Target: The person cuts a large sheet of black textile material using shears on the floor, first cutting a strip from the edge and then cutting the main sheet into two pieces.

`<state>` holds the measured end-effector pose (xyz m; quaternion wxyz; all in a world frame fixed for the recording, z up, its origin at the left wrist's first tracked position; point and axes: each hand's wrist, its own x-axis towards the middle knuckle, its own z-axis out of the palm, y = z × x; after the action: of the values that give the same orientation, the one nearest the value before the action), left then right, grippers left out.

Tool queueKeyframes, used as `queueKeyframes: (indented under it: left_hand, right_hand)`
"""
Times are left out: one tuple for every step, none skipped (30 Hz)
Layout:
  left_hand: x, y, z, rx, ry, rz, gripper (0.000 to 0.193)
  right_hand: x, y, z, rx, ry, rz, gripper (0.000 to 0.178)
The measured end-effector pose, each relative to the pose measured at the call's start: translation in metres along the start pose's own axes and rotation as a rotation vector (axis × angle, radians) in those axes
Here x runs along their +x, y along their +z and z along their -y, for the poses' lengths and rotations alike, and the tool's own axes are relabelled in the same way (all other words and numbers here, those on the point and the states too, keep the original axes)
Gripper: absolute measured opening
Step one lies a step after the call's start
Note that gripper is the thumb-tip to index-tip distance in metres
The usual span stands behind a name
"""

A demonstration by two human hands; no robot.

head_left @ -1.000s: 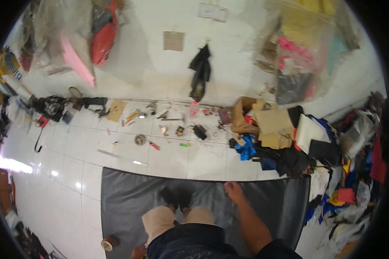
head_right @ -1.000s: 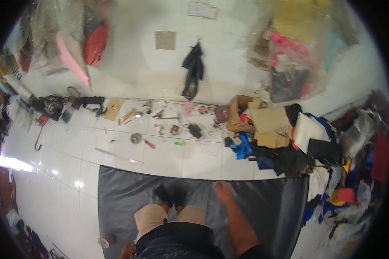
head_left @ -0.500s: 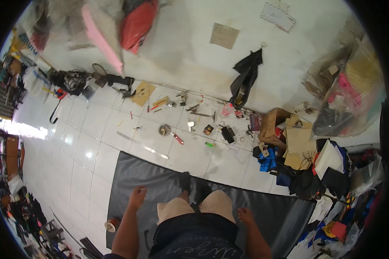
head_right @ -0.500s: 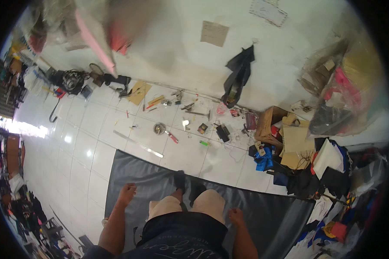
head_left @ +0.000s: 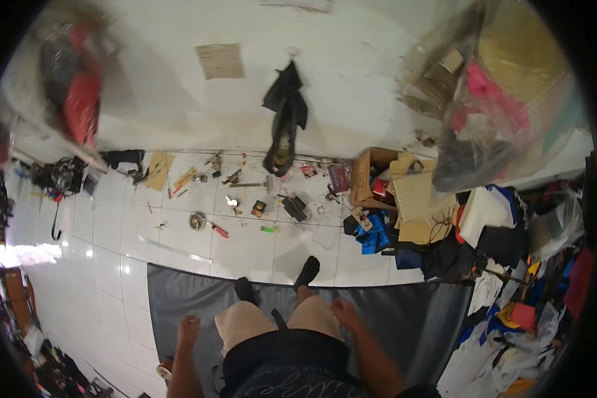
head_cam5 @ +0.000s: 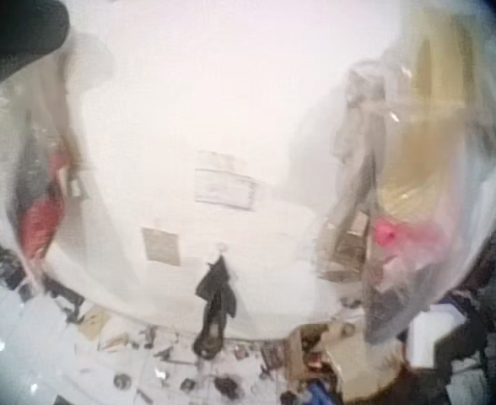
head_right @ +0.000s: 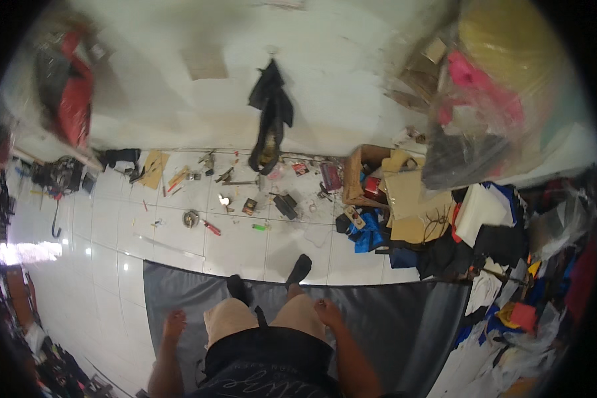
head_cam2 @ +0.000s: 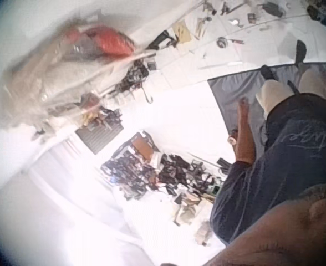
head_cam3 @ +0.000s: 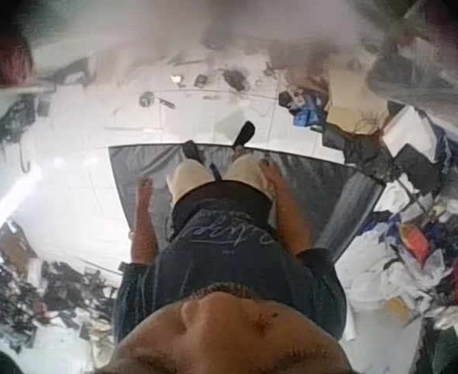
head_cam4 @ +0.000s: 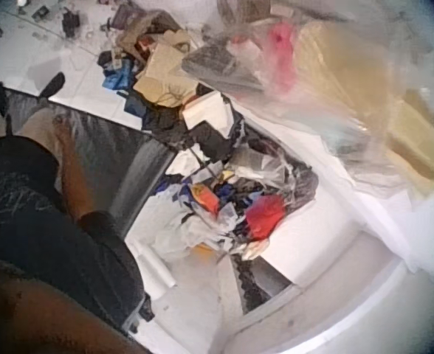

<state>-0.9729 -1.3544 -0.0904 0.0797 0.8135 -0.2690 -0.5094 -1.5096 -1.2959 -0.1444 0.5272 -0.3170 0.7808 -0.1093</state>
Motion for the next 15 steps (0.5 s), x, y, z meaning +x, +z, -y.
queueKeyframes:
  left_hand:
    - [-0.001,0.026,-0.005,-0.038,-0.007,0.033,0.037]
    - [-0.008,0.053,-0.015,-0.033,0.002,0.083,0.037]
    - [-0.022,0.077,-0.020,-0.031,0.002,0.124,0.038]
    - [-0.042,0.097,-0.036,0.090,0.034,0.152,0.039]
    - [-0.061,0.116,-0.068,0.211,0.071,0.189,0.041]
    - [-0.070,0.128,-0.093,0.328,0.126,0.221,0.042]
    - [-0.068,0.137,-0.100,0.296,0.144,0.241,0.043]
    - [-0.064,0.146,-0.107,0.265,0.163,0.264,0.043]
    - [-0.057,0.147,-0.108,0.238,0.176,0.273,0.044]
    - [-0.042,0.143,-0.100,0.261,0.217,0.249,0.043]
    - [-0.023,0.135,-0.088,0.279,0.258,0.217,0.042]
    - [-0.010,0.132,-0.084,0.299,0.300,0.189,0.041]
    - [-0.009,0.140,-0.106,0.252,0.219,0.177,0.040]
    - [-0.011,0.144,-0.127,0.210,0.136,0.164,0.038]
    - [-0.008,0.152,-0.156,0.165,0.067,0.147,0.037]
  right_hand:
    - [0.017,-0.017,-0.009,-0.033,0.007,-0.027,0.038]
    - [0.030,-0.034,-0.017,-0.074,0.017,-0.044,0.038]
    - [0.041,-0.050,-0.017,-0.001,0.011,-0.059,0.037]
    - [0.050,-0.069,-0.015,0.064,0.010,-0.070,0.037]
    - [0.051,-0.088,-0.020,0.129,0.012,-0.090,0.037]
    - [0.055,-0.106,-0.030,0.111,0.015,-0.129,0.037]
    - [0.064,-0.123,-0.041,0.094,0.015,-0.176,0.037]
    - [0.071,-0.140,-0.052,0.077,0.016,-0.224,0.037]
    - [0.075,-0.147,-0.054,0.091,0.024,-0.229,0.038]
    - [0.078,-0.154,-0.054,0.103,0.032,-0.236,0.039]
    - [0.085,-0.159,-0.050,0.113,0.032,-0.241,0.041]
    - [0.089,-0.163,-0.042,0.062,0.068,-0.170,0.041]
    - [0.080,-0.173,-0.044,0.017,0.138,-0.125,0.042]
    - [0.068,-0.179,-0.047,-0.025,0.210,-0.079,0.043]
    - [0.057,-0.178,-0.043,-0.068,0.199,-0.118,0.042]
